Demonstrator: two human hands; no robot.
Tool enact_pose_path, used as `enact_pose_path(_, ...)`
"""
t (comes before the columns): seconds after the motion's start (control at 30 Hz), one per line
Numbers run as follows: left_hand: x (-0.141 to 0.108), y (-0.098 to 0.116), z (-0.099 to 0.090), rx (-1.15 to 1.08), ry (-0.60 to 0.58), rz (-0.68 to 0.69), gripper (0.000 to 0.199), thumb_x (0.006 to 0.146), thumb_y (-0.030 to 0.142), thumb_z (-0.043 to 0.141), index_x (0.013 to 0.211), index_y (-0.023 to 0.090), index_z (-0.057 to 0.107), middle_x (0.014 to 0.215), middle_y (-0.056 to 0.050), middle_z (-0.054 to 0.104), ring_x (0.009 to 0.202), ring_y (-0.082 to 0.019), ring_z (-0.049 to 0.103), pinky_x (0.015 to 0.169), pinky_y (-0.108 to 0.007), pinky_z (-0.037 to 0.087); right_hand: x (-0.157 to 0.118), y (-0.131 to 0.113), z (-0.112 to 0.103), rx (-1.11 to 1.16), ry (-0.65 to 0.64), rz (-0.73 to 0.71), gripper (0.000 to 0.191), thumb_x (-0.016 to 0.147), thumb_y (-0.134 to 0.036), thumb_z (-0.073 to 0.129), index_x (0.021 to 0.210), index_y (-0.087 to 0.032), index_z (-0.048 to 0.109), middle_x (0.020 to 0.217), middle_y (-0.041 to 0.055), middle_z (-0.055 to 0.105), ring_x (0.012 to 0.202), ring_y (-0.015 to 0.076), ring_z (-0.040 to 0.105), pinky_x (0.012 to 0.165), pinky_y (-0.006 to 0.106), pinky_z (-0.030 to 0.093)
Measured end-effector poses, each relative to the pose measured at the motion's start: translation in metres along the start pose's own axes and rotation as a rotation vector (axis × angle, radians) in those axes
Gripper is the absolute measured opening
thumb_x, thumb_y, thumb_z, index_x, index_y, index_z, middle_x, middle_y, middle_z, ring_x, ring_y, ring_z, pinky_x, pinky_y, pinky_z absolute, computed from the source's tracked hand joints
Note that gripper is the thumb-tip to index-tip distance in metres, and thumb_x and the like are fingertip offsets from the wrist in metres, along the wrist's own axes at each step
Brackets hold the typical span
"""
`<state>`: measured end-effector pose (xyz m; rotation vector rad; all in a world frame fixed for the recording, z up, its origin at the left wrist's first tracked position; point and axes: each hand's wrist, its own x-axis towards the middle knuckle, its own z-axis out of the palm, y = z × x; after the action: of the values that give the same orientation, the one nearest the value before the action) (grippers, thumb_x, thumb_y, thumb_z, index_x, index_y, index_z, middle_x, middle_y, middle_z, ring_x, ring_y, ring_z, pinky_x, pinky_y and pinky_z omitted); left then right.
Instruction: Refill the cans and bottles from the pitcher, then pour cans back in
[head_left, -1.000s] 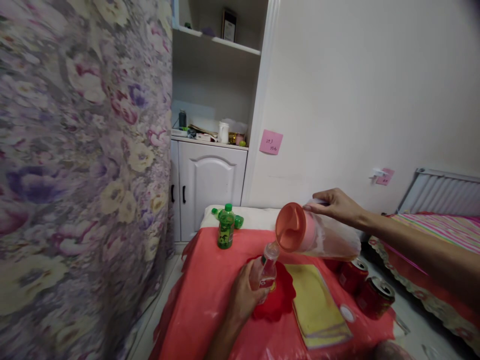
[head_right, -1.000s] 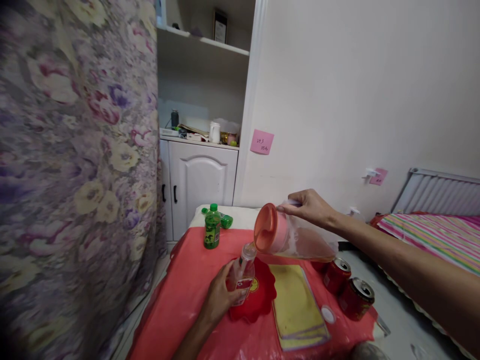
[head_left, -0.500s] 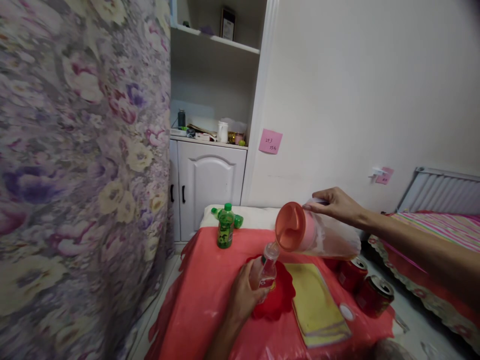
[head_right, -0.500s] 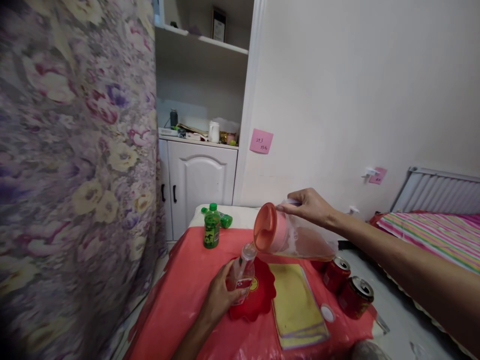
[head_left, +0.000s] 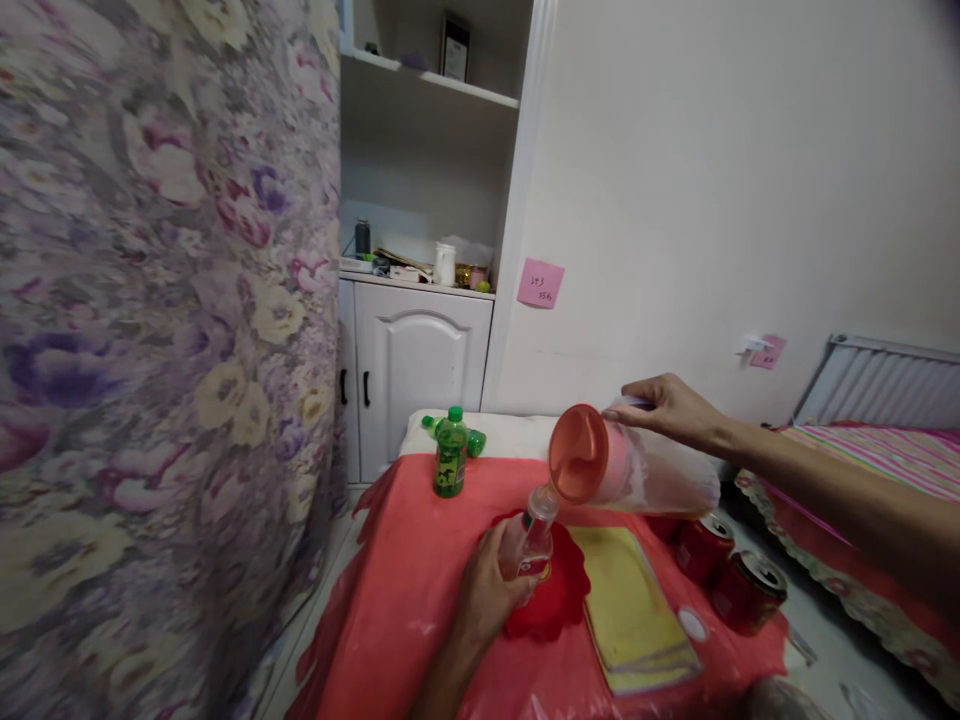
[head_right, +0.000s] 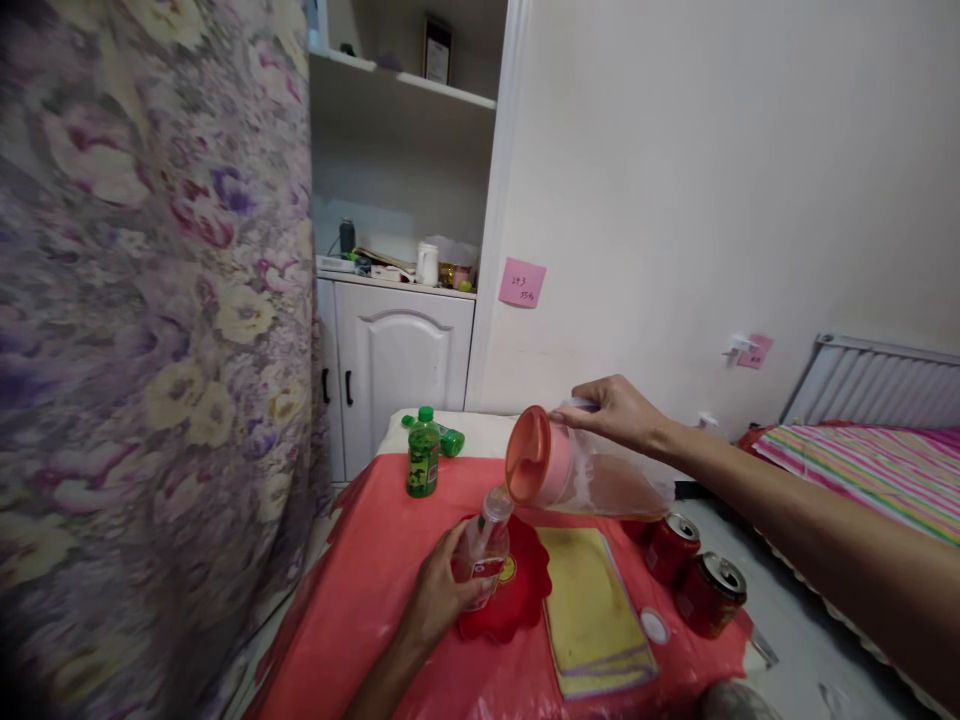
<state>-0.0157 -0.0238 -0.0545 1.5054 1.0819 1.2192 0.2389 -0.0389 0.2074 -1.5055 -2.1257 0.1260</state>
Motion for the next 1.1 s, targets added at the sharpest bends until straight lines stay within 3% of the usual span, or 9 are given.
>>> enact_pose_path(0.63,0.0031,-0.006,0.0009,0.009,-0.003,0.023,0.076,0.054,0.009,0.08,0.127,0.022,0.061,0.133,-0.009,0.065,0.125,-0.029,0.059,0.109,-0.043,0.044,-0.0002,-0.0013,-0.001,-0.013,0.01,0.0,0.054,0.083,-0.064,0.061,0.057,-0.021,0.039,0.058,-0.0067,0.028,0.054,0.0101,0.027,0.05,0.028,0.02)
enact_pose_path(1.1,0.001,0.001,0.0008,0.027,-0.001,0.029,0.074,0.055,0.011,0.08,0.126,0.019,0.062,0.131,-0.011,0.067,0.122,-0.029,0.061,0.107,-0.041,0.045,-0.0001,-0.0026,0.0006,-0.012,-0.009,-0.01,0.053,0.083,-0.063,0.06,0.058,-0.021,0.04,0.058,-0.0066,0.028,0.056,0.0103,0.027,0.05,0.027,0.02)
